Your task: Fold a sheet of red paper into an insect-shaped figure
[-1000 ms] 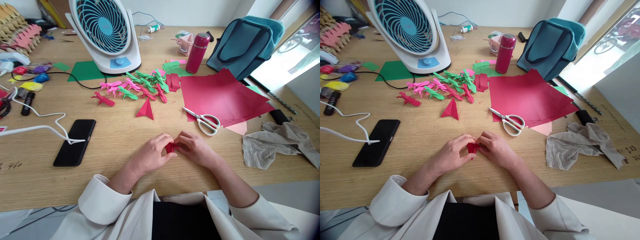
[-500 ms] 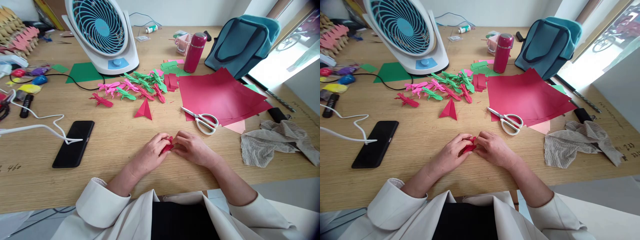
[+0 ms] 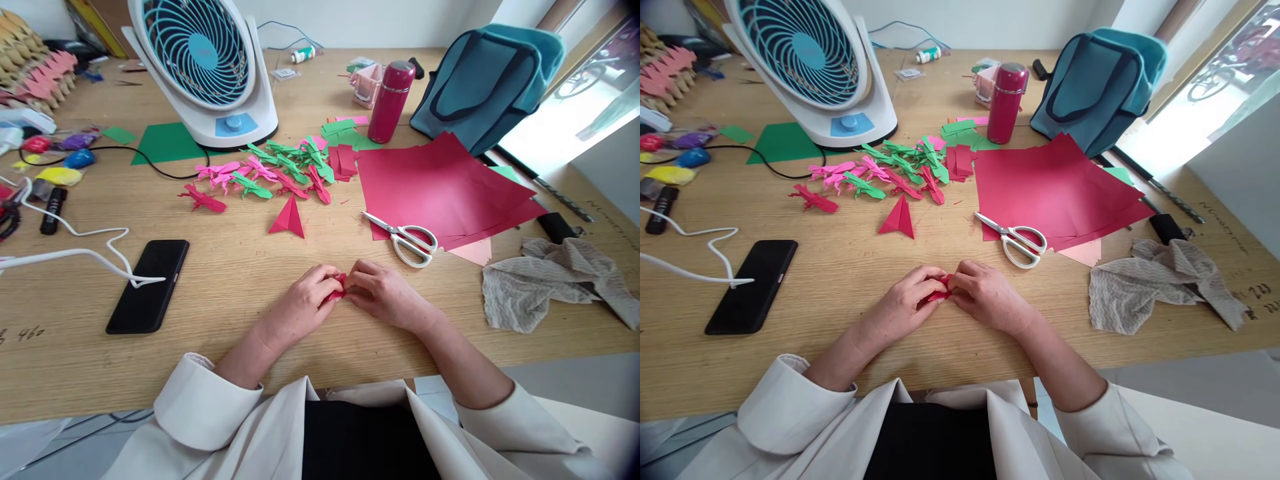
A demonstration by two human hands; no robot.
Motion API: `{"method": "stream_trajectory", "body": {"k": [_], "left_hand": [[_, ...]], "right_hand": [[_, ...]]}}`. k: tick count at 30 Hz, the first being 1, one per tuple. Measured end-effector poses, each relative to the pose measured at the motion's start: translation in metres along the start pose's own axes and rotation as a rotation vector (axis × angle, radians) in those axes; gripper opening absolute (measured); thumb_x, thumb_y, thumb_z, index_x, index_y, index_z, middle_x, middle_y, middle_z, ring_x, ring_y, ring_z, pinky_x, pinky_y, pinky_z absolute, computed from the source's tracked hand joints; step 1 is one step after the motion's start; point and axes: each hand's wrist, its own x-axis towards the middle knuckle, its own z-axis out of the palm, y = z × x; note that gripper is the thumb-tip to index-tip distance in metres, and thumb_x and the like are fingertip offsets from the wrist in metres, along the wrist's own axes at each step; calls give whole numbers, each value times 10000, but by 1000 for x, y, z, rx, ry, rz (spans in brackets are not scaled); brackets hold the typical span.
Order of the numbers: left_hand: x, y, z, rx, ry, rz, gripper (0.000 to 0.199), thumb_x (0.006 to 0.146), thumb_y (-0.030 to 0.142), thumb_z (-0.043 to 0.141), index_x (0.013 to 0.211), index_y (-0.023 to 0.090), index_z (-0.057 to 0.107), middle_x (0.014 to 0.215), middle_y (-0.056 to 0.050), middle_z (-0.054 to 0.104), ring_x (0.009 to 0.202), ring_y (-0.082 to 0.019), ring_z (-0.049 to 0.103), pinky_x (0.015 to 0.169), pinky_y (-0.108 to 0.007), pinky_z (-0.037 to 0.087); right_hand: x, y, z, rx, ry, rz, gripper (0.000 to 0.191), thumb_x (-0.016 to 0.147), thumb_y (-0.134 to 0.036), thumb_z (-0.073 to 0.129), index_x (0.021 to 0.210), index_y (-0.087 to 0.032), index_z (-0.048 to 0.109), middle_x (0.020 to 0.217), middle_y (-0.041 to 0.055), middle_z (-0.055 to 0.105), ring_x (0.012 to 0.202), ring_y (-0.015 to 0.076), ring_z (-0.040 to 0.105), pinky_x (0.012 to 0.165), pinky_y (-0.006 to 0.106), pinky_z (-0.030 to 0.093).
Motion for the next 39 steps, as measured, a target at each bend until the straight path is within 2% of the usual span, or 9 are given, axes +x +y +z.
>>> {"method": "stream_trajectory", "body": {"k": [10, 19, 23, 30, 36, 39], "left_hand": [[1, 3, -3, -52, -3, -23, 187, 928, 105, 505, 983, 191, 663, 1130, -86, 611, 1075, -194, 605, 965, -350, 512], [6, 6, -2, -24, -38, -62, 188, 922, 85, 491, 912, 179, 653, 1061, -73, 620, 1031, -193, 606, 926, -333, 506], [7, 8, 0, -6, -42, -87, 142, 902, 89, 530, 881, 180, 637, 1008, -64, 617, 988, -195, 604, 891, -333, 507], [11, 12, -3, 0, -51, -154, 126, 864, 56, 553, 820, 165, 599, 912, -45, 616, 883, -177, 594, 799, -300, 480], [25, 13, -16, -18, -180, -235, 145, 862, 91, 548, 790, 171, 644, 851, -11, 656, 780, -147, 614, 745, -274, 449], [28, 12, -17, 2, -176, -242, 86, 847, 118, 592, 796, 174, 633, 818, 2, 656, 743, -142, 608, 701, -267, 428]], "right_hand": [[1, -1, -1, 55, 29, 35, 150, 887, -96, 562, 889, -197, 674, 868, 54, 604, 799, 175, 584, 754, 307, 454], [0, -2, 0, 53, 11, 15, 144, 865, -75, 559, 864, -195, 639, 868, 42, 579, 818, 175, 557, 776, 314, 437], [-1, -8, 3, 31, 35, 68, 56, 862, -145, 616, 830, -190, 618, 875, 49, 574, 832, 186, 551, 771, 321, 429], [-2, -14, 8, 8, 51, 170, 112, 859, -128, 603, 762, -181, 627, 861, 50, 576, 804, 173, 542, 738, 305, 399], [-1, -18, 9, -29, 47, 227, 115, 847, -121, 573, 765, -174, 634, 835, 39, 574, 788, 164, 536, 727, 298, 380], [-2, -20, 10, -48, 54, 259, 143, 859, -149, 571, 722, -173, 600, 815, 35, 556, 756, 155, 519, 714, 294, 374]]}}
